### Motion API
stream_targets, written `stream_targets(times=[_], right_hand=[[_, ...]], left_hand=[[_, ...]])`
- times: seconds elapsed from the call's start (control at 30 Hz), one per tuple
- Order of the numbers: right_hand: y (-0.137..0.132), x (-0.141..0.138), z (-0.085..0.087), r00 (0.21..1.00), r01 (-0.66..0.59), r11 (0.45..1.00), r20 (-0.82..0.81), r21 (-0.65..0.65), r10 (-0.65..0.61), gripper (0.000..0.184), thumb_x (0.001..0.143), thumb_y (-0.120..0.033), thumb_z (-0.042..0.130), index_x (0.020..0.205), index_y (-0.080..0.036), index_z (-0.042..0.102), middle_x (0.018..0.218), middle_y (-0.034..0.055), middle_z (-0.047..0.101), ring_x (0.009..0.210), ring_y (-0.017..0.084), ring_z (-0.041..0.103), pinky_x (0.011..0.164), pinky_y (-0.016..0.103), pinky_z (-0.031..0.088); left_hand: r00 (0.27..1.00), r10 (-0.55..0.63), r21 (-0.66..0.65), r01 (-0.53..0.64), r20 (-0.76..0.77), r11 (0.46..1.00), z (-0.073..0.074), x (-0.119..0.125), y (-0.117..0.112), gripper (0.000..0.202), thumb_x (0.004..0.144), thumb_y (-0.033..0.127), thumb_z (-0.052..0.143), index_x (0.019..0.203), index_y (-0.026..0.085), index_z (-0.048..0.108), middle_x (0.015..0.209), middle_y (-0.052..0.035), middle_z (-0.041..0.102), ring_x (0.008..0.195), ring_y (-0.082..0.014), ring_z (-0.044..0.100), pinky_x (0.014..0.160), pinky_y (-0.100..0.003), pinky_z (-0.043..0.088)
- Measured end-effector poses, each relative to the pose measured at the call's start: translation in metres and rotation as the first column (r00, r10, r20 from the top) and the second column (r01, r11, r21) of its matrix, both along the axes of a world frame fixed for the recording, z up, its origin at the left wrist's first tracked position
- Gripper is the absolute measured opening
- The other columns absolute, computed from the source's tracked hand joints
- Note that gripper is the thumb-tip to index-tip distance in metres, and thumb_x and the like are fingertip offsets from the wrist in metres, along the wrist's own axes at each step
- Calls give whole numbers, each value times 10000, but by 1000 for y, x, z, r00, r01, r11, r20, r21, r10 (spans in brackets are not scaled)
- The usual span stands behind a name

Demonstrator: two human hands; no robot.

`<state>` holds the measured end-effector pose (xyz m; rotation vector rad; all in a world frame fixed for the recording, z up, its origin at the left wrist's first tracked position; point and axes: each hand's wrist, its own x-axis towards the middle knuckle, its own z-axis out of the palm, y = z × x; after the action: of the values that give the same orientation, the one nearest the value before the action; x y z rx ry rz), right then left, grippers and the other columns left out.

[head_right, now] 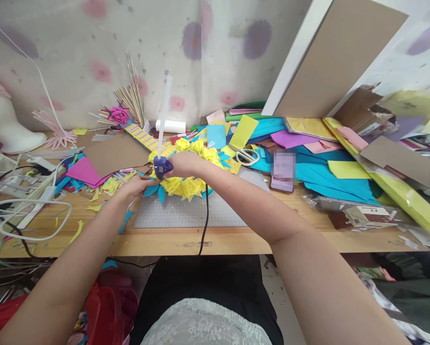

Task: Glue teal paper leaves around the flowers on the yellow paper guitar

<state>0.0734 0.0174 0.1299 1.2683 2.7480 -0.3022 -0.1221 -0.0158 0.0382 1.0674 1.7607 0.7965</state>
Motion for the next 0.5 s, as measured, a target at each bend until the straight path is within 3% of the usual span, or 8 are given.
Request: stream_targets(times=[0.5], right_hand=[[2,-4,2,999,-42,999,21,9,42,421,778,-543,543,1011,-210,650,968,83,690,875,231,625,621,266,352]], left_hand=[[999,6,-18,-7,-38,1000,3,1,0,264,483,260,782,624,151,587,399,45,442,359,-77,334,390,-229,204]])
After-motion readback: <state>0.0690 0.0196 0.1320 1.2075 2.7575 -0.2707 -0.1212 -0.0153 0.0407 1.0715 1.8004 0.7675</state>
